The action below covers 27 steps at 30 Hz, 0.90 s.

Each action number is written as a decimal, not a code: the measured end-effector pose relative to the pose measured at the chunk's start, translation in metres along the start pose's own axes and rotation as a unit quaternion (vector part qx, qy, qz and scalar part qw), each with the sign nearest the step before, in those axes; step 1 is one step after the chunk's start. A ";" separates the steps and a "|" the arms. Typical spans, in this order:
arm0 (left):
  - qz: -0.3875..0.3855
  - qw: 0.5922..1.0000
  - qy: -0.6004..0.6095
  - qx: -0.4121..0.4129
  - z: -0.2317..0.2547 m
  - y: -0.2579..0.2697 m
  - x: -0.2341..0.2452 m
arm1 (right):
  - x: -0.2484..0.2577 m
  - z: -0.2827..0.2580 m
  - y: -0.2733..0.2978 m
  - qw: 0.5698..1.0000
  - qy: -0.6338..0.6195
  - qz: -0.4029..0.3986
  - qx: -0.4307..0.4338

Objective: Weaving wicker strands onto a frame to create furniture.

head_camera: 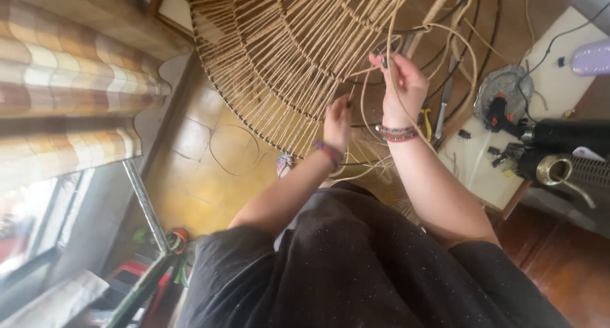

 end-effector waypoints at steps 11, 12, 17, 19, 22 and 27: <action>-0.226 0.815 0.386 0.368 0.045 -0.039 0.017 | -0.011 -0.067 0.122 0.981 -0.036 -0.137 -0.135; -0.235 0.791 0.444 0.349 0.059 -0.046 0.016 | -0.011 -0.071 0.129 0.974 -0.039 -0.175 -0.136; -0.175 0.951 0.177 0.186 -0.002 -0.057 0.018 | 0.042 -0.105 0.111 0.967 -0.181 -0.089 -0.156; -0.152 0.983 0.056 0.091 -0.002 -0.055 0.028 | 0.066 -0.128 0.096 0.971 -0.197 -0.053 -0.125; -0.110 0.989 -0.060 0.078 -0.031 -0.037 0.038 | 0.080 -0.138 0.104 0.986 -0.137 -0.084 -0.039; -0.107 0.976 0.108 0.155 -0.055 0.024 0.066 | 0.013 -0.052 0.190 0.901 0.122 -0.317 -0.270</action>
Point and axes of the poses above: each hand's wrist, its own y-axis away from the middle knuckle, its own x-axis out of the back of the hand, z = x × y, the point moved 7 cm from there along -y, towards the middle knuckle, and after that the axes turned 1 degree about -x, right-handed, at the moved point
